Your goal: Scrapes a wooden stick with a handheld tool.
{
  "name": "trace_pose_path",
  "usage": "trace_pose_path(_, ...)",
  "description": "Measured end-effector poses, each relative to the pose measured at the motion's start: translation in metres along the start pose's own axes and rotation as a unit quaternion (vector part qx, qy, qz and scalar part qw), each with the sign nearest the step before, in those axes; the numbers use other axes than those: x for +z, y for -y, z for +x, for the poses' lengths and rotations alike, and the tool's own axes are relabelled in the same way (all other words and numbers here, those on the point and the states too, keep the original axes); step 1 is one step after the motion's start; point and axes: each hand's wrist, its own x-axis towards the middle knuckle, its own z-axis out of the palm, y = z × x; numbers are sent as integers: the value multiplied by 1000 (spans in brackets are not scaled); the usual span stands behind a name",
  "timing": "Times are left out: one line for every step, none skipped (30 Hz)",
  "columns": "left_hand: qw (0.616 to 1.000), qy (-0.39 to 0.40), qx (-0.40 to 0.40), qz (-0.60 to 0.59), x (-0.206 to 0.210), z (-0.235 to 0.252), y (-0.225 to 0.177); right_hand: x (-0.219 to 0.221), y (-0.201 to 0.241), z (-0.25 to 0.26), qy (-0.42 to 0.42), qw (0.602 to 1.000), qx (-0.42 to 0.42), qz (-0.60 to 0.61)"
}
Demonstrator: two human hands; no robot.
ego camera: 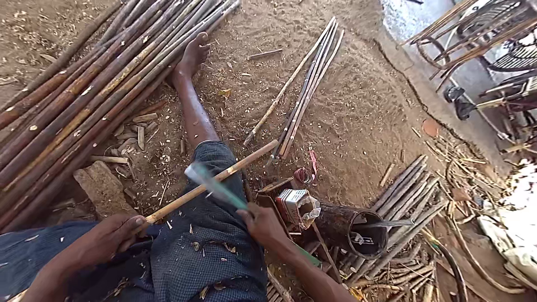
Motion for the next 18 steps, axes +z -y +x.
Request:
trace_pose_path(1000,6,-5,-9,0,-1,-1,0,1,-3,18,1000,-3,-17)
trace_pose_path(1000,4,-2,-12,0,0,-1,-7,-3,1,-2,1000,12,12)
trace_pose_path(1000,-7,3,-9,1,2,0,-16,-10,8,-47,996,38,63)
trace_pose_path(1000,-24,12,3,5,2,3,-20,-20,12,-86,989,61,101)
trace_pose_path(998,-52,22,35,9,1,7,-19,-22,11,-96,987,65,109)
trace_pose_path(991,-91,35,89,13,1,8,-17,-12,7,-71,993,42,85)
trace_pose_path(978,-130,49,153,17,-1,9,-12,2,2,-20,999,7,33)
trace_pose_path(963,-164,57,205,23,-3,9,-8,10,-4,33,999,-15,-25)
trace_pose_path(947,-194,64,249,29,-5,10,-9,12,-7,49,998,-15,-46)
trace_pose_path(929,-228,74,281,34,-5,10,-16,5,-3,22,1000,2,-15)
trace_pose_path(914,-261,81,300,41,-6,10,-26,-6,2,-28,998,27,46)
trace_pose_path(904,-283,81,310,48,-8,10,-32,-17,8,-73,992,55,92)
trace_pose_path(897,-297,78,317,53,-11,9,-31,-20,10,-95,988,65,107)
trace_pose_path(891,-309,77,324,55,-11,8,-29,-9,9,-73,992,52,92)
trace_pose_path(887,-317,77,328,55,-11,8,-25,9,3,-18,998,28,52)
trace_pose_path(886,-318,79,329,57,-11,8,-18,23,-6,50,999,8,-8)
trace_pose_path(885,-318,83,330,58,-11,7,-16,30,-11,85,995,2,-43)
trace_pose_path(883,-322,86,330,57,-9,6,-23,30,-7,68,997,12,-35)
